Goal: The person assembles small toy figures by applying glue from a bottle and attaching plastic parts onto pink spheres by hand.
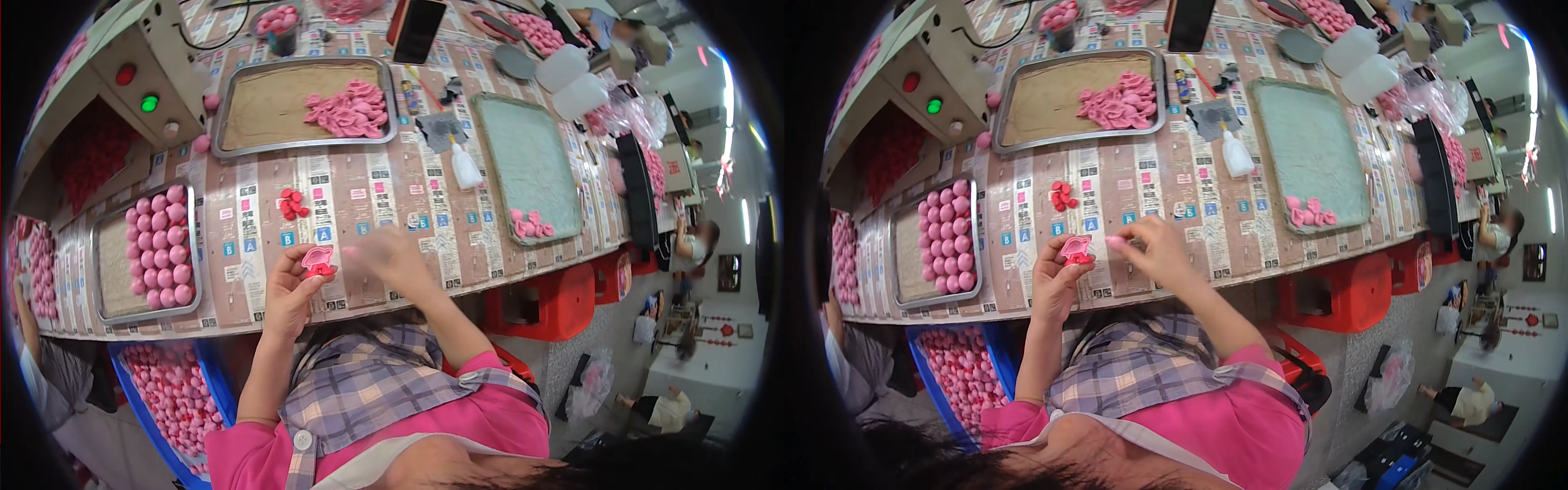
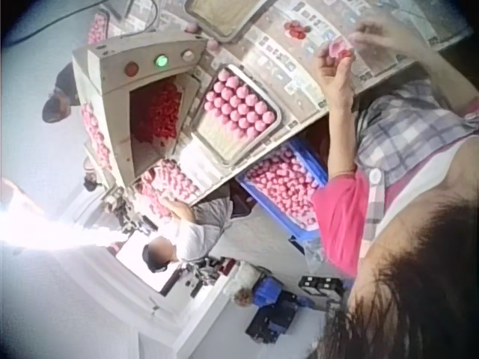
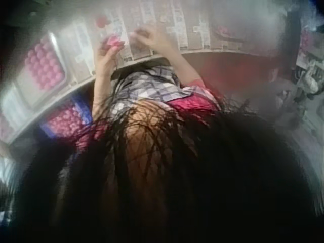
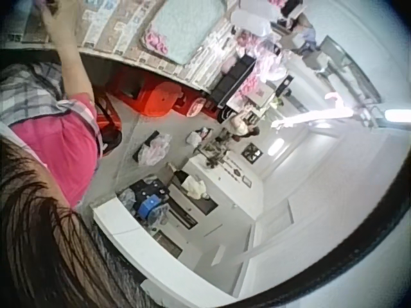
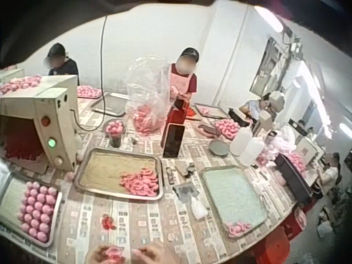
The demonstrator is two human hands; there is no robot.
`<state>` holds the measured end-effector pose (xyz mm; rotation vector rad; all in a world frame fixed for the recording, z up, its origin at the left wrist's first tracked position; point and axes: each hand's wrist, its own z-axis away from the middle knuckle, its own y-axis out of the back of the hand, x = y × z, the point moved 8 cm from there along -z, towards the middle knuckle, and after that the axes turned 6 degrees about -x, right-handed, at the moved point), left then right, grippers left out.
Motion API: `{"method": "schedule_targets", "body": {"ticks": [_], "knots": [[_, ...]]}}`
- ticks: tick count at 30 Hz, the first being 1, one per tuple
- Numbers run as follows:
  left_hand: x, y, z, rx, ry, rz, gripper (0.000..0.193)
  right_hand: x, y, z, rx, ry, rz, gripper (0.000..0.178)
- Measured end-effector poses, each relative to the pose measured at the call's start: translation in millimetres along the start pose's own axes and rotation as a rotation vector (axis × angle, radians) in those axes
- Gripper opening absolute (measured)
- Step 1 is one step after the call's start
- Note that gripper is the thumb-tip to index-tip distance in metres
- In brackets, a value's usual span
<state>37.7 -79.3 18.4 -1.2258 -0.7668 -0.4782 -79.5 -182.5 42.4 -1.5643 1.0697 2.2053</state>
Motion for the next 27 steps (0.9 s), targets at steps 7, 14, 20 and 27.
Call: {"method": "schedule_targets", "body": {"ticks": [7,14,20,27], "knots": [[5.9,8.7,3.4,0.022,-0.029,0.027,0.046,-17.7,-15.9,0.0,0.16,0.253,0.449,0.018],[11.0,20.1,0.5,0.045,-0.065,0.026,0.045,-12.2,0.9,-1.0,0.171,0.194,0.365,0.019],[11.6,14.2,2.4,-0.005,-0.041,0.041,0.041,-22.4,-8.1,-3.6,0.234,0.273,0.588,0.023],[8.1,10.0,2.5,-0.046,-0.025,0.007,0.047,-48.0,1.5,0.2,0.106,0.326,0.3,0.026]]}}
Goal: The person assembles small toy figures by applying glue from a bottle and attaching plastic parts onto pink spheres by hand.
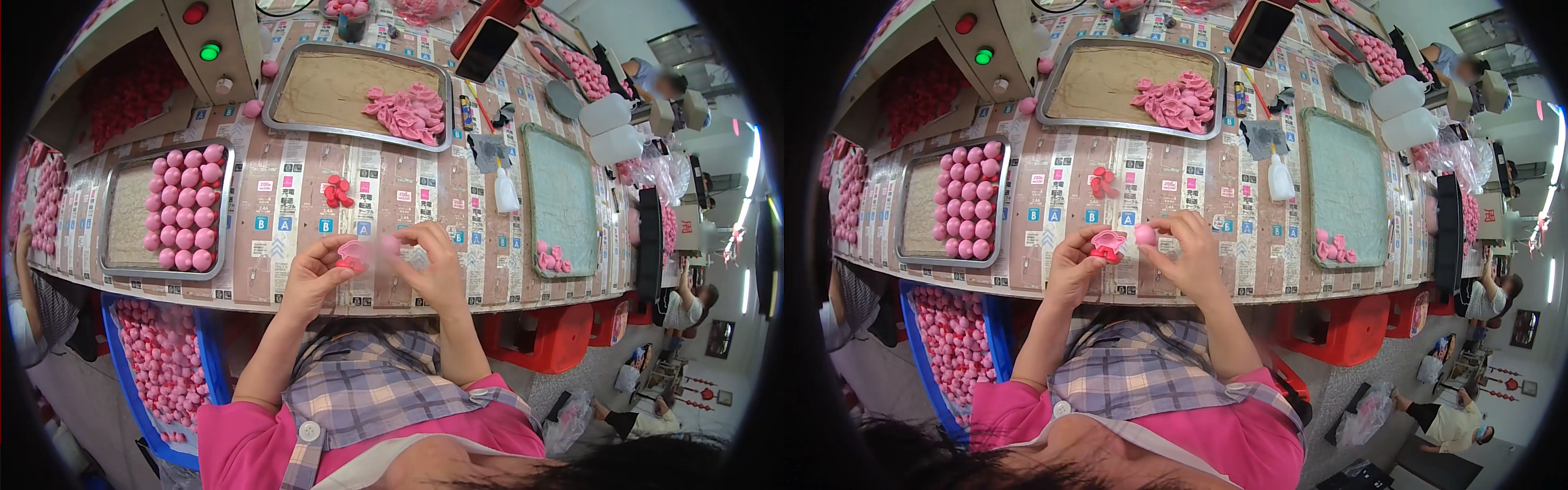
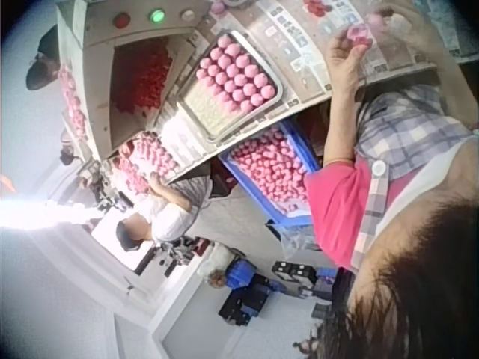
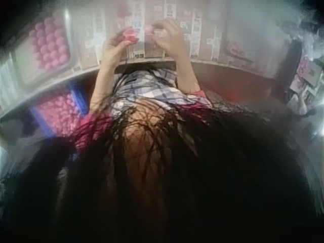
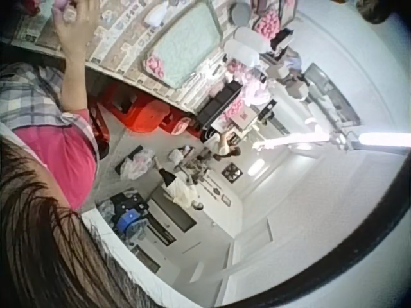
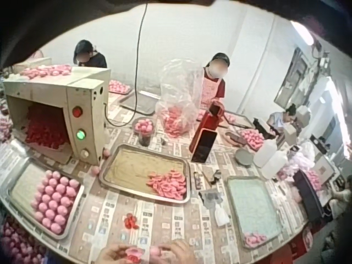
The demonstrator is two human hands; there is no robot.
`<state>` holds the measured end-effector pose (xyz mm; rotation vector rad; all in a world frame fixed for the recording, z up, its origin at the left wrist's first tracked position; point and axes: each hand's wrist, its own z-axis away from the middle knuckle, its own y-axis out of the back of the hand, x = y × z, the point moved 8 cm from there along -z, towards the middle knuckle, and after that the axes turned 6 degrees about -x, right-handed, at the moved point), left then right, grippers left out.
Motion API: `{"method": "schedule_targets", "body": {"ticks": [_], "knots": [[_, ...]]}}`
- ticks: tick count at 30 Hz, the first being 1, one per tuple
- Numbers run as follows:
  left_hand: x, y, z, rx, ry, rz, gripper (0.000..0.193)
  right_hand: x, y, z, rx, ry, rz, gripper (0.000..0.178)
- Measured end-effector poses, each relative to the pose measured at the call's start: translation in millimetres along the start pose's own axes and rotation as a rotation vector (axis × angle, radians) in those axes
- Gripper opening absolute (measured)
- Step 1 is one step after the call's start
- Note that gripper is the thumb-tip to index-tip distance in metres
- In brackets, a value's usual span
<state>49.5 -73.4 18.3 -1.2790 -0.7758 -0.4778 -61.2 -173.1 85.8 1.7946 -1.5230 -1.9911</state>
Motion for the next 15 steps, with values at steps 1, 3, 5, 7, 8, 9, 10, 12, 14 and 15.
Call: {"method": "schedule_targets", "body": {"ticks": [1,3,5,7,8,9,10,12,14,15], "knots": [[0.1,-2.4,-0.2,-0.027,0.003,-0.005,0.043,-7.0,3.0,-1.2,-0.023,-0.002,-0.259,0.028],[-0.1,-5.4,0.0,-0.059,0.011,-0.011,0.039,-25.3,6.9,-6.2,-0.059,0.083,-0.242,0.029],[0.7,-7.6,0.8,-0.083,-0.001,-0.105,0.038,-34.4,4.2,-8.5,-0.096,0.167,-0.22,0.03],[0.6,-11.9,0.5,-0.096,0.009,-0.113,0.038,-35.2,0.9,-10.1,-0.102,0.179,-0.201,0.029],[0.3,-13.3,1.3,-0.103,0.019,-0.123,0.037,-35.5,0.7,-9.8,-0.105,0.18,-0.202,0.029],[-0.1,-13.6,1.3,-0.099,0.018,-0.122,0.037,-34.7,0.0,-9.5,-0.117,0.168,-0.204,0.029],[-1.1,-14.6,0.7,-0.105,0.021,-0.124,0.037,-33.8,-0.9,-9.3,-0.129,0.155,-0.205,0.029],[-1.1,-14.9,0.8,-0.111,0.024,-0.126,0.037,-33.1,-1.5,-9.1,-0.133,0.162,-0.209,0.029],[1.1,-15.9,1.0,-0.12,0.012,-0.132,0.037,-33.0,-2.3,-8.8,-0.135,0.168,-0.212,0.029],[1.3,-16.0,1.2,-0.119,0.011,-0.13,0.037,-32.2,-2.9,-8.6,-0.139,0.156,-0.216,0.029]]}}
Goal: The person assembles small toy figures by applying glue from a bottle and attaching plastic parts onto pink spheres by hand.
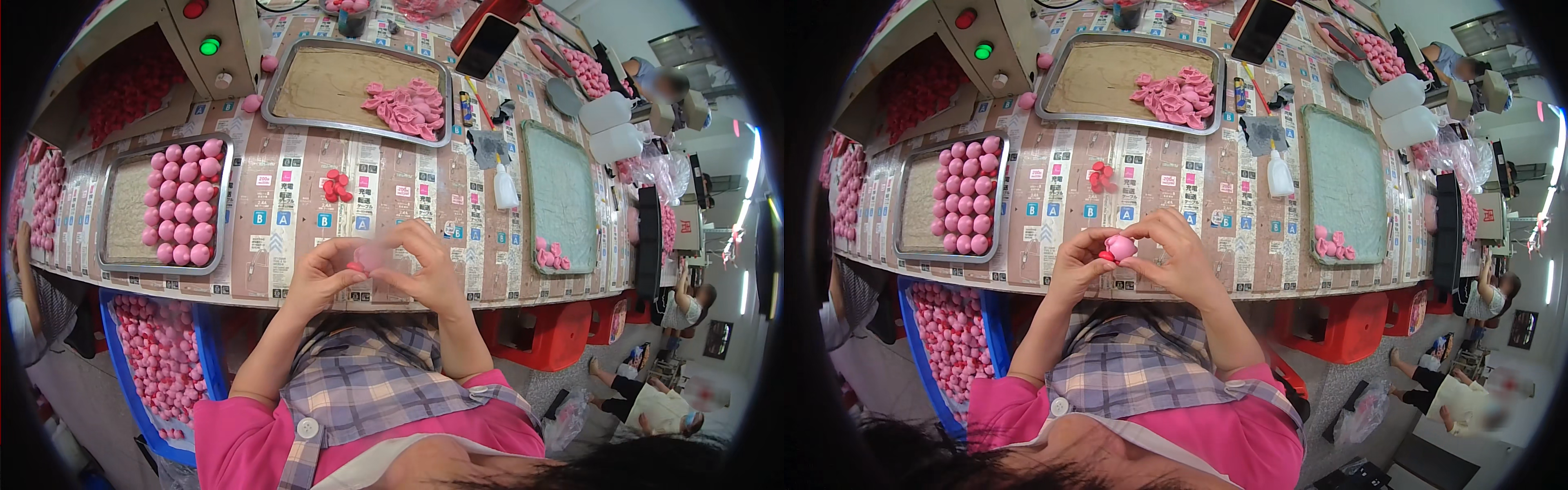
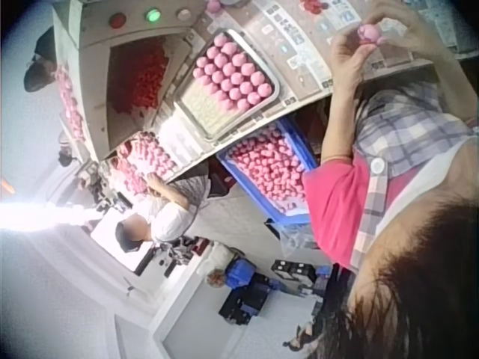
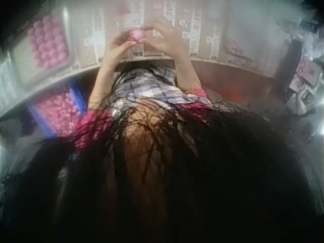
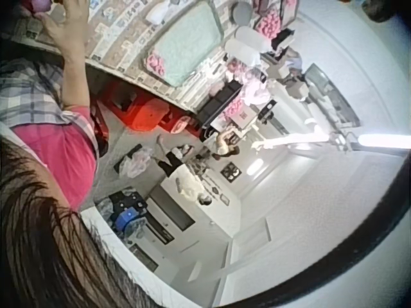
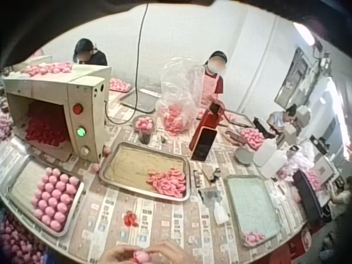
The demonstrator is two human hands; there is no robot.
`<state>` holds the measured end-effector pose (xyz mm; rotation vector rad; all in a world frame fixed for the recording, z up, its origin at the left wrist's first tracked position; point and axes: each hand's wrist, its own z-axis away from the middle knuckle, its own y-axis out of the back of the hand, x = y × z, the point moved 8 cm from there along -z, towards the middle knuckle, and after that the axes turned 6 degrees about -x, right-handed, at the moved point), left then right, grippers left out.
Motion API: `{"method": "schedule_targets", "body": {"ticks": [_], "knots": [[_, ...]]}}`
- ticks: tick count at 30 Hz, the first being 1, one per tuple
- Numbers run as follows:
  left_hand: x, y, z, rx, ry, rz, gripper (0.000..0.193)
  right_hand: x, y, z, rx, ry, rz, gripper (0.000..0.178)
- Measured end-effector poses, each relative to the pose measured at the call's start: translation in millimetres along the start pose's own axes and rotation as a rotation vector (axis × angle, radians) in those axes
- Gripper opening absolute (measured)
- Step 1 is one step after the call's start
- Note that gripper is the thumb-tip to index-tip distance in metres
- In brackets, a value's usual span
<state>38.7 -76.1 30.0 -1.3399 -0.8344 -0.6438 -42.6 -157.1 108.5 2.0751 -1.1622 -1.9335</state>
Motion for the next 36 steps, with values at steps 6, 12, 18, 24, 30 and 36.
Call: {"method": "schedule_targets", "body": {"ticks": [6,12,18,24,30,36], "knots": [[1.1,0.3,0.1,0.029,-0.014,-0.066,0.035,2.7,0.1,3.1,0.014,-0.016,-0.009,0.028],[3.0,2.2,1.6,0.061,-0.021,-0.161,0.036,2.5,0.1,7.5,0.05,-0.019,0.04,0.029],[9.6,1.0,1.8,0.071,-0.037,-0.354,0.035,-6.2,-1.4,13.2,0.137,0.095,0.241,0.029],[1.2,2.7,3.0,0.053,-0.045,-0.146,0.036,-8.4,-3.8,17.5,0.221,0.101,0.22,0.039],[-8.0,-3.1,2.5,-0.042,-0.032,0.131,0.035,29.6,-22.0,20.0,0.137,-0.124,-0.375,0.045],[-14.5,-5.6,1.7,-0.139,-0.017,0.291,0.031,15.6,-20.6,11.9,0.035,-0.061,-0.238,0.041]]}}
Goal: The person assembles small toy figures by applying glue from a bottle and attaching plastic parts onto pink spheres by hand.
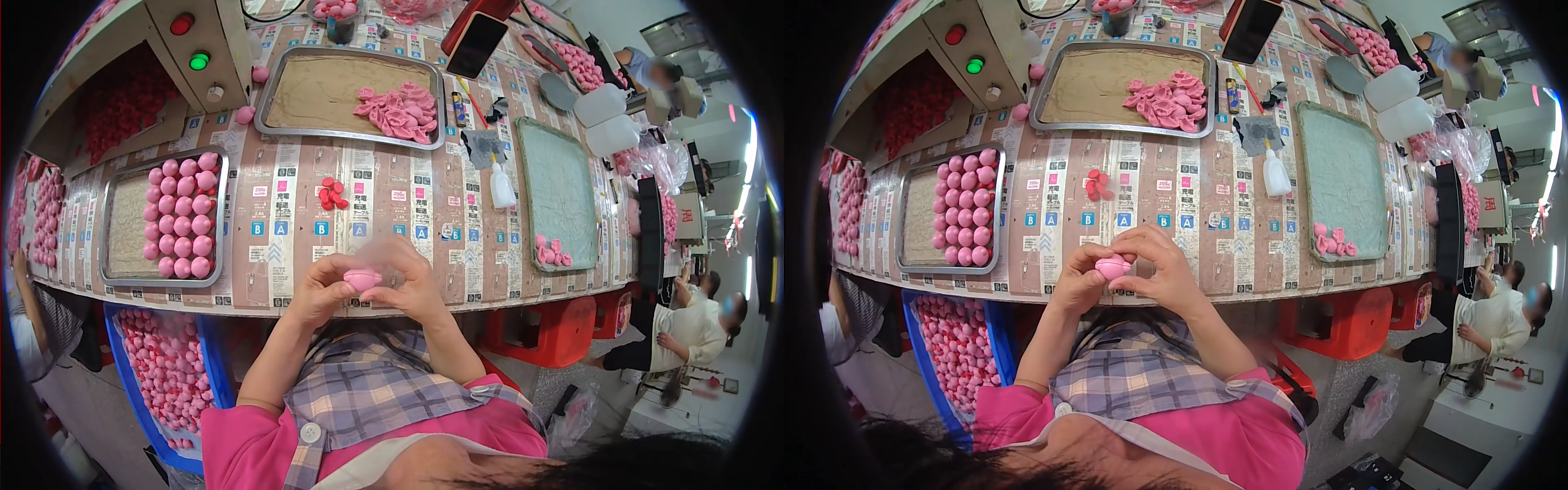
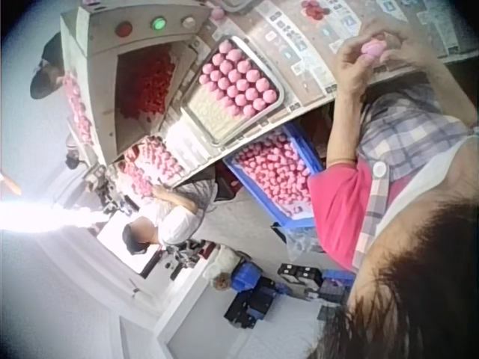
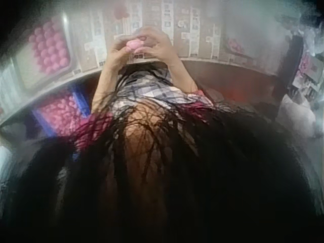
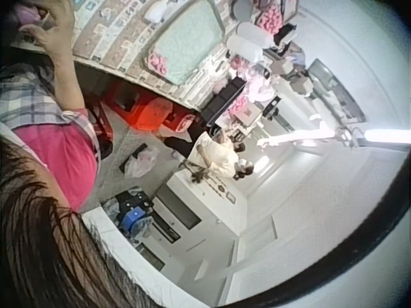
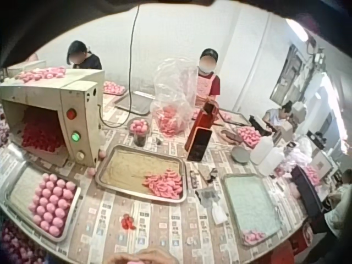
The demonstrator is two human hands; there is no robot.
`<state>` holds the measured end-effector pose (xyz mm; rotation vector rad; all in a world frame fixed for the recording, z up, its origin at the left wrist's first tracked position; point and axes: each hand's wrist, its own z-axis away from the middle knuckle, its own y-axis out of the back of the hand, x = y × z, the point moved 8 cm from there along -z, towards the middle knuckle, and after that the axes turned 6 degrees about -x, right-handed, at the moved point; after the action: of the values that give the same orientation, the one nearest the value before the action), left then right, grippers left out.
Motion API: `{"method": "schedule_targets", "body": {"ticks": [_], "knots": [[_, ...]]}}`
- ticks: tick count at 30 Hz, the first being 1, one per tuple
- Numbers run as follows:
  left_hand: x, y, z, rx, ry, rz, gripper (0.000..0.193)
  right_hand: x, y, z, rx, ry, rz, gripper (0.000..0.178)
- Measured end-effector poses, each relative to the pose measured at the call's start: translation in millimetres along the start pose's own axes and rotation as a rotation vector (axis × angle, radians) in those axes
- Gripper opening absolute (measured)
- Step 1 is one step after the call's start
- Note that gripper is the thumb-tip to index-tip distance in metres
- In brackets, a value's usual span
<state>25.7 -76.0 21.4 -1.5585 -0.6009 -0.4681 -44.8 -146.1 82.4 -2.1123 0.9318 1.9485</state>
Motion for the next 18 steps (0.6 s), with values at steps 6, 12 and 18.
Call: {"method": "schedule_targets", "body": {"ticks": [6,12,18], "knots": [[-9.1,5.4,-0.9,-0.059,-0.037,0.101,0.037,-3.4,-3.1,0.7,0.002,0.006,-0.008,0.041],[-9.4,-0.2,-3.9,0.015,0.003,0.09,0.057,3.8,-9.4,0.5,-0.078,-0.021,-0.071,0.04],[-17.4,-2.5,-5.2,0.064,0.044,0.273,0.066,-4.5,-6.4,-0.2,-0.001,-0.011,0.003,0.039]]}}
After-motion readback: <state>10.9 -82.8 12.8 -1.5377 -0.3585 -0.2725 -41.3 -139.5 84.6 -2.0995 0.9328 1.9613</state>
